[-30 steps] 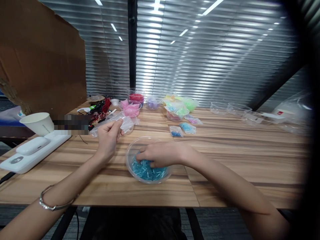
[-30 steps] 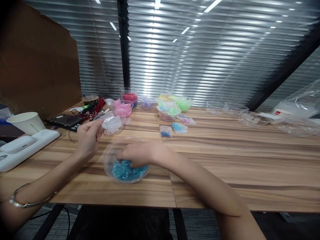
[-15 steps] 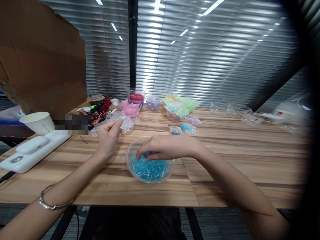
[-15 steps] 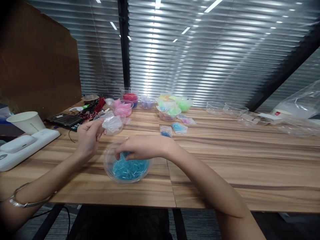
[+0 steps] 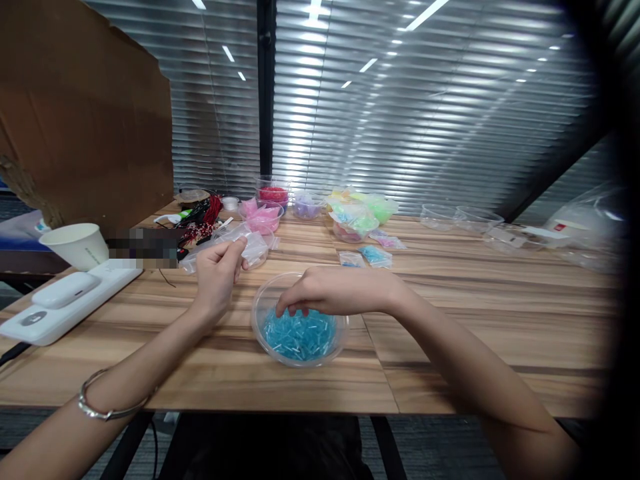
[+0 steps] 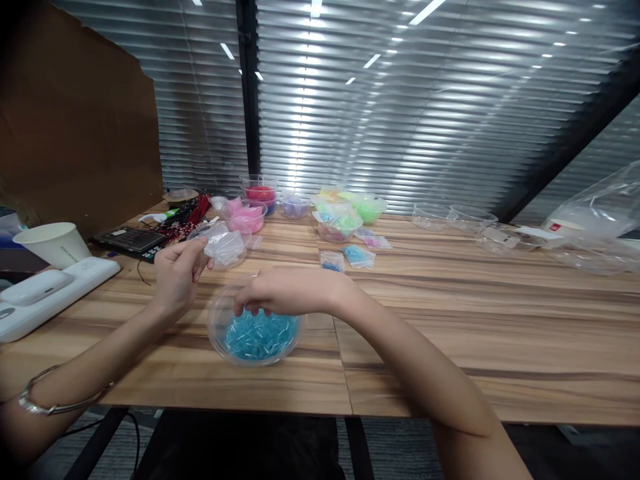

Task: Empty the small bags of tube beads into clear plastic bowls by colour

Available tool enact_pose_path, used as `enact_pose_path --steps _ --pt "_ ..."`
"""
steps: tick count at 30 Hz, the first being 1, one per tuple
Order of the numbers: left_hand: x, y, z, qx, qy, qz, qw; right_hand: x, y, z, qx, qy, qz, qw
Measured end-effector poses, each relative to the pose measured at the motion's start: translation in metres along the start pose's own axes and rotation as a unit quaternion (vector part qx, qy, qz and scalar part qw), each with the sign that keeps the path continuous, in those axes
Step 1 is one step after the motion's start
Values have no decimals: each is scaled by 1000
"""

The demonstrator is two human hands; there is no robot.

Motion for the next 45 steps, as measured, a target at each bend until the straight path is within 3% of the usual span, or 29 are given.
enact_pose_path --steps 32,45 --pt "0 -1 1 4 14 -5 1000 6 3 5 -22 -19 1 1000" --pt "0 -2 3 9 19 -10 1000 4 2 1 30 -65 -5 997"
Point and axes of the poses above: each hand's wrist, its own y-axis towards the middle knuckle, its own x-axis out of the palm, z = x × y, the point moved 1 cm from there along y, towards the middle knuckle, and after that the axes turned 1 degree about -x, right-handed, at the moved point
